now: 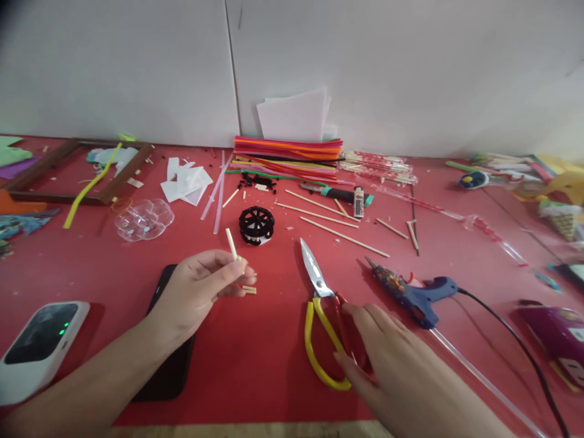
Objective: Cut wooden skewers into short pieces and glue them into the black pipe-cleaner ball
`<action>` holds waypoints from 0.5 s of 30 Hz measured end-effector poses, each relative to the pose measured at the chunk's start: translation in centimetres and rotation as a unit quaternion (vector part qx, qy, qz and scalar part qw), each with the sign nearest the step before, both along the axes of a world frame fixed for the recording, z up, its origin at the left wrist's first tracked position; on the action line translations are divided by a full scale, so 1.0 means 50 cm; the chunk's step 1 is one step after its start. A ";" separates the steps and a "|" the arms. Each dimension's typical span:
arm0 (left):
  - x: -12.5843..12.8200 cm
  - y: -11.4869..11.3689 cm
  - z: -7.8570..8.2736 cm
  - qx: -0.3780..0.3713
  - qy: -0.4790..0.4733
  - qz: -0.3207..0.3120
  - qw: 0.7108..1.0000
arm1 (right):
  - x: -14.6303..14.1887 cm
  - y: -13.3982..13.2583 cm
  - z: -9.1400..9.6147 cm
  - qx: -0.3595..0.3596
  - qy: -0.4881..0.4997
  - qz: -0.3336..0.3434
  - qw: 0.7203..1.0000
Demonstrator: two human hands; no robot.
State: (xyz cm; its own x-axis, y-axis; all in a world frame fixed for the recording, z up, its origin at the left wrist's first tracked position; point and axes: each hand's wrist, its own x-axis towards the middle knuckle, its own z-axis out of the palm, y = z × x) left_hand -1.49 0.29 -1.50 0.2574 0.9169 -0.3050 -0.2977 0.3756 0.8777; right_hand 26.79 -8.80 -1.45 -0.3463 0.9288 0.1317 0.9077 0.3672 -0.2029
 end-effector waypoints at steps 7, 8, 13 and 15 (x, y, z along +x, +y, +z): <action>0.003 0.005 -0.004 0.006 0.017 -0.018 1.000 | -0.031 -0.020 -0.031 -0.041 -0.138 -0.133 0.981; 0.002 0.007 -0.005 0.005 0.017 -0.024 1.000 | -0.019 -0.015 -0.031 -0.055 -0.153 -0.138 0.977; 0.002 0.005 -0.009 -0.014 0.012 -0.088 0.996 | 0.066 0.010 -0.010 -0.171 -0.082 -0.164 0.968; 0.004 0.000 -0.009 -0.018 0.001 -0.131 0.991 | 0.083 0.008 0.006 -0.237 -0.016 -0.149 0.960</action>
